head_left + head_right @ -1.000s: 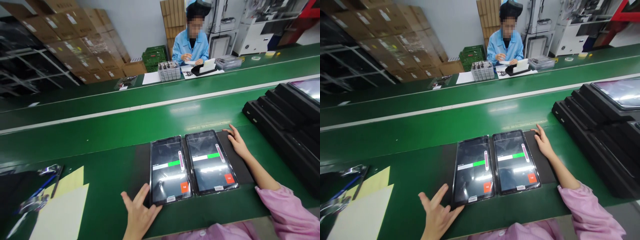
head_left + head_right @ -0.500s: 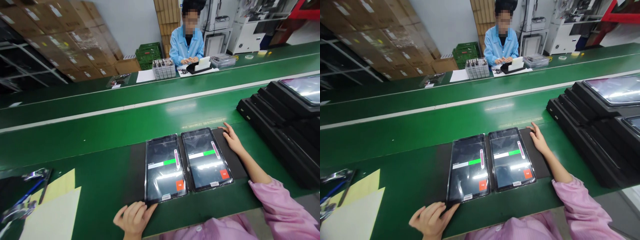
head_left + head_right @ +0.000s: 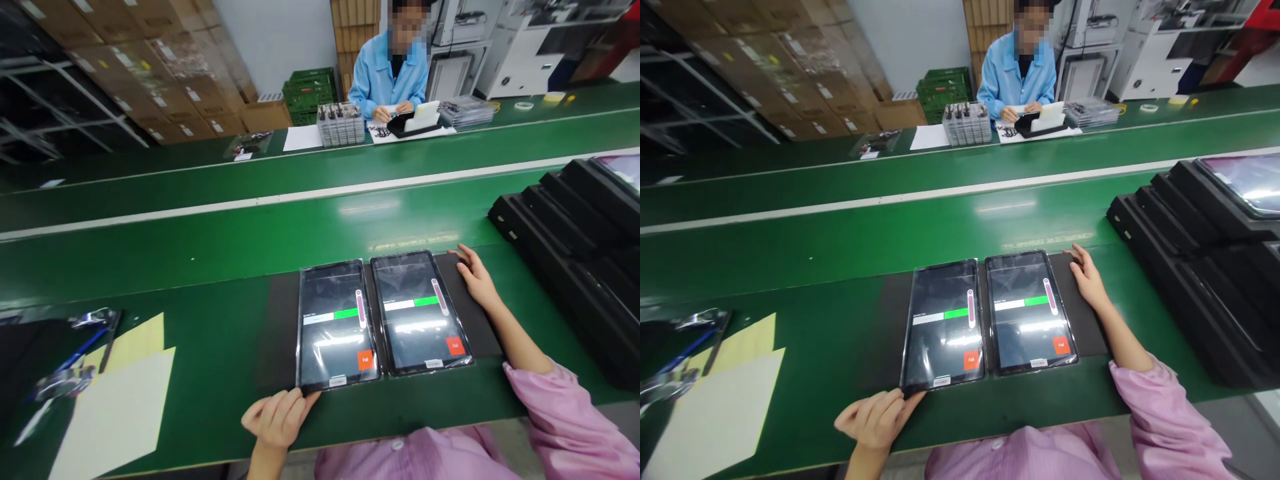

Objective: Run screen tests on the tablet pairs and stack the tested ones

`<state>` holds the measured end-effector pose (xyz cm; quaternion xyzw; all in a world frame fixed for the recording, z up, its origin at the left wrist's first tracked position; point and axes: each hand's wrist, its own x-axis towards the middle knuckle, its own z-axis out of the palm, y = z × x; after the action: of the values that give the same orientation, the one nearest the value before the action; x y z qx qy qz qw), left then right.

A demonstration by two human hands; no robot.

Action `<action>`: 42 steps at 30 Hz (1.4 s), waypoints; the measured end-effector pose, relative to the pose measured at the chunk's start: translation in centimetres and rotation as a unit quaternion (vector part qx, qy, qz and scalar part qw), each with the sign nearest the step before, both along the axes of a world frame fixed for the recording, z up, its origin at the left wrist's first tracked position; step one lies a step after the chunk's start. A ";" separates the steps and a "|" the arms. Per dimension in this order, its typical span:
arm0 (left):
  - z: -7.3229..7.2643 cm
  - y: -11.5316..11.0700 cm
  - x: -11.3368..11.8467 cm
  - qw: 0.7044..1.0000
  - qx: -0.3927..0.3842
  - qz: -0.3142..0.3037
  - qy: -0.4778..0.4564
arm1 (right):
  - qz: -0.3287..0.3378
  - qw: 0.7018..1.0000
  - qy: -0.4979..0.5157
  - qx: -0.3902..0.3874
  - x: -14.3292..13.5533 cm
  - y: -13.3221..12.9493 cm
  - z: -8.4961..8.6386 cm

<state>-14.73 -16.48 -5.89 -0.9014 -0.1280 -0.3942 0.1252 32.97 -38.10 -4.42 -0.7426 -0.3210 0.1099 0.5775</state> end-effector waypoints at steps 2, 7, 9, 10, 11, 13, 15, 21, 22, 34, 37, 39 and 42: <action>0.1 -0.1 0.1 1.000 0.010 0.003 0.003 | -0.003 1.000 0.002 0.002 0.0 0.0 0.0; 0.7 0.1 0.4 0.999 0.039 -0.020 0.024 | -0.003 1.000 0.007 -0.001 -0.1 0.0 0.1; 0.8 0.3 0.3 0.999 0.043 -0.021 0.020 | -0.003 1.000 0.002 -0.005 -0.2 0.0 0.3; 0.8 0.5 0.3 0.998 0.048 -0.022 0.020 | -0.003 1.000 -0.001 -0.008 -0.2 0.0 0.3; 0.9 0.6 0.3 0.998 0.056 -0.023 0.020 | -0.004 1.000 -0.003 -0.009 -0.2 0.0 0.4; 1.2 0.8 0.2 0.996 0.082 -0.040 0.021 | -0.006 1.000 -0.005 -0.009 -0.3 0.1 0.4; 1.4 0.6 0.3 0.993 0.105 -0.051 0.018 | -0.008 1.000 -0.004 -0.007 -0.3 0.1 0.4; 1.4 -1.0 0.6 0.996 0.034 0.074 -0.034 | -0.012 1.000 -0.010 -0.008 -0.3 0.0 0.5; 1.4 -1.0 0.7 0.996 0.038 0.075 -0.042 | -0.012 1.000 -0.012 -0.008 -0.3 0.0 0.6; 2.8 0.3 2.7 0.990 0.095 0.021 -0.100 | -0.035 0.989 -0.135 -0.059 -1.0 -1.0 2.7; 2.9 0.0 2.8 0.995 0.067 0.040 -0.068 | -0.024 0.964 -0.248 -0.093 -4.1 -2.2 6.0; 3.1 -0.2 2.9 0.996 0.052 0.053 -0.044 | 0.030 0.946 -0.306 -0.103 -7.3 -3.0 7.8; 3.6 -0.3 3.3 0.996 0.060 0.043 -0.042 | 0.136 0.907 -0.380 -0.121 -12.3 -3.7 8.9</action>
<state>-11.38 -16.77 -2.25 -0.8683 -0.1482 -0.4333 0.1908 20.69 -41.82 4.49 -0.7414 -0.5985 -0.0649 0.2966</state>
